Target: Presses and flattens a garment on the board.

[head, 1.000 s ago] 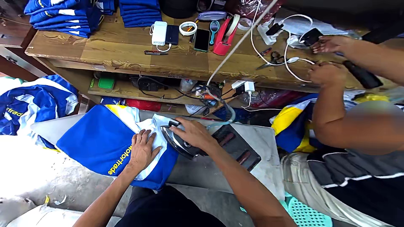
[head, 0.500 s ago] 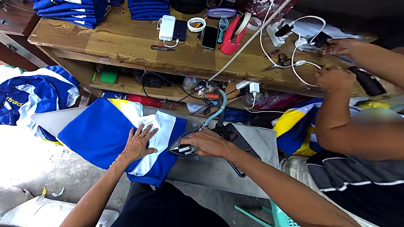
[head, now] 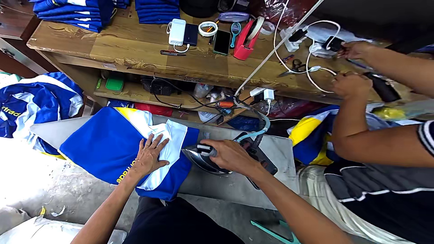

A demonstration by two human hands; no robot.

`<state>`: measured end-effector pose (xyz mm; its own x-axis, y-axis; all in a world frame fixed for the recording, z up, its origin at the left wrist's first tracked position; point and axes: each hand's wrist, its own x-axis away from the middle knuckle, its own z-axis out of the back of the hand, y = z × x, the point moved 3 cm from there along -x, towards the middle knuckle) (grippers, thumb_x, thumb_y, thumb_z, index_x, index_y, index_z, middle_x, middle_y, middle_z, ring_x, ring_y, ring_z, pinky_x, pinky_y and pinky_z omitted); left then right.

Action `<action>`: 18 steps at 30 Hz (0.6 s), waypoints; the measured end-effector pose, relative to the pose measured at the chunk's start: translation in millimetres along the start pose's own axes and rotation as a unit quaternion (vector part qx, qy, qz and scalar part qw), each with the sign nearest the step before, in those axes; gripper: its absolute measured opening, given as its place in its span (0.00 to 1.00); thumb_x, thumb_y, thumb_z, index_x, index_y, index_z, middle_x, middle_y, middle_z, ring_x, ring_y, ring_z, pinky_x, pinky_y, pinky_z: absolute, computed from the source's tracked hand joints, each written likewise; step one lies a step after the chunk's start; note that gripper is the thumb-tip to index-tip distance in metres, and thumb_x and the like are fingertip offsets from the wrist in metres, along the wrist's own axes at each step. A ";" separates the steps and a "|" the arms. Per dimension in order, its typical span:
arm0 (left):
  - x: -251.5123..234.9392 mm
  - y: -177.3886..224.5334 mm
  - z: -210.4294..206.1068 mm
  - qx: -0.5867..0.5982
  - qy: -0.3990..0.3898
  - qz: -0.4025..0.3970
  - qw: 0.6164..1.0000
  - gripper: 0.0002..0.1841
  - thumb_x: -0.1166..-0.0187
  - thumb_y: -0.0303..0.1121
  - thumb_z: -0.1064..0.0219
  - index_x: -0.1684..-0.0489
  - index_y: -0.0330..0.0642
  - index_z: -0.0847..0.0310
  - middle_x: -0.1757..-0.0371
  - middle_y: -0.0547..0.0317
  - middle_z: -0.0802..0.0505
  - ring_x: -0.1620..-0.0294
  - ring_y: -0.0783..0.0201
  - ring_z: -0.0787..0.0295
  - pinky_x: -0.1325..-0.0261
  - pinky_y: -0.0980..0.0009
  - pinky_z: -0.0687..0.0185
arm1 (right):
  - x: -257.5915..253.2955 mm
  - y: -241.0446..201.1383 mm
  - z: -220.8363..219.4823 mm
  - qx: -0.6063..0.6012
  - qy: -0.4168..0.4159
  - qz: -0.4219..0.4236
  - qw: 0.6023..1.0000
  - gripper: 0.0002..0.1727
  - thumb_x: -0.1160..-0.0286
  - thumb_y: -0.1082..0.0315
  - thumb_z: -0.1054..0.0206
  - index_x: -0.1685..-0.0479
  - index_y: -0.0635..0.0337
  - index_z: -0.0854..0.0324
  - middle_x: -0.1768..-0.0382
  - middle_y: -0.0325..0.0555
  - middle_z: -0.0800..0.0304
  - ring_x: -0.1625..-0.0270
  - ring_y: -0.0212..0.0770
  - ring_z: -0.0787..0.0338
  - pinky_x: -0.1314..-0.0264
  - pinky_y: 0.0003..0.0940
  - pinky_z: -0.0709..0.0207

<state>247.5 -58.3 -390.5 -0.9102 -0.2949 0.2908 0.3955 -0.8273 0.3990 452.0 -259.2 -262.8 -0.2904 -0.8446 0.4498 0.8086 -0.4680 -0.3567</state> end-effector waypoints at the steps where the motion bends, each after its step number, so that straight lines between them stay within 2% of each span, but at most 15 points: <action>1: 0.5 0.8 0.4 -0.006 0.009 0.001 1.000 0.50 0.36 0.70 0.28 0.07 0.68 0.41 0.05 0.60 0.39 0.04 0.42 0.53 0.11 0.29 0.62 | -9.7 -6.1 0.2 -0.004 0.005 -0.020 1.000 0.30 0.29 0.62 0.33 0.21 0.38 0.23 0.54 0.58 0.06 0.50 0.64 0.08 0.50 0.66 0.21; 5: 5.0 -0.5 3.0 -0.028 0.043 0.010 0.999 0.53 0.41 0.73 0.27 0.09 0.60 0.36 0.10 0.57 0.29 0.09 0.41 0.40 0.13 0.28 0.58 | -55.0 -21.8 -8.5 -0.010 0.027 -0.066 0.997 0.28 0.26 0.63 0.34 0.23 0.40 0.22 0.51 0.58 0.07 0.47 0.63 0.08 0.48 0.66 0.21; 7: 7.3 -3.6 2.6 -0.034 0.050 0.018 0.998 0.54 0.43 0.75 0.28 0.10 0.61 0.35 0.12 0.56 0.26 0.11 0.42 0.37 0.13 0.27 0.58 | -69.4 -20.1 -7.8 -0.020 0.052 -0.082 0.995 0.25 0.27 0.62 0.33 0.27 0.41 0.19 0.55 0.56 0.07 0.49 0.61 0.08 0.51 0.65 0.20; 9: 8.5 -7.2 0.8 -0.037 0.056 0.022 0.998 0.54 0.44 0.77 0.29 0.11 0.63 0.34 0.15 0.54 0.23 0.13 0.42 0.34 0.14 0.26 0.57 | -74.3 -18.6 -8.2 -0.010 0.047 -0.048 0.998 0.26 0.30 0.63 0.32 0.29 0.41 0.18 0.56 0.55 0.07 0.51 0.60 0.08 0.53 0.64 0.20; 11: 8.1 -8.7 2.4 -0.036 0.058 0.026 0.997 0.54 0.46 0.77 0.29 0.12 0.65 0.33 0.18 0.53 0.21 0.14 0.42 0.32 0.14 0.26 0.57 | -72.4 -21.6 -8.2 0.014 0.005 0.014 1.000 0.27 0.31 0.65 0.31 0.27 0.38 0.19 0.53 0.55 0.06 0.49 0.60 0.08 0.51 0.65 0.20; 13: 7.5 -7.4 5.2 -0.035 0.060 0.030 0.997 0.53 0.47 0.77 0.28 0.14 0.63 0.30 0.22 0.50 0.18 0.17 0.41 0.29 0.14 0.26 0.58 | -69.6 -26.8 -6.6 0.031 -0.014 0.031 0.999 0.27 0.30 0.65 0.32 0.27 0.39 0.20 0.53 0.56 0.07 0.48 0.62 0.09 0.50 0.66 0.21; 18: 7.2 -6.3 6.7 -0.049 0.063 0.040 0.996 0.53 0.49 0.78 0.28 0.17 0.61 0.26 0.29 0.45 0.15 0.22 0.38 0.25 0.14 0.24 0.63 | -80.8 -27.2 -1.6 0.006 0.046 -0.073 0.996 0.25 0.28 0.64 0.33 0.28 0.42 0.18 0.55 0.55 0.07 0.50 0.60 0.08 0.53 0.64 0.20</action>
<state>239.2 -52.0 -385.0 -0.8870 -0.4143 0.2041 0.4590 -0.8398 0.2900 452.7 -178.7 -290.8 -0.4505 -0.7887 0.4183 0.7606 -0.5844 -0.2828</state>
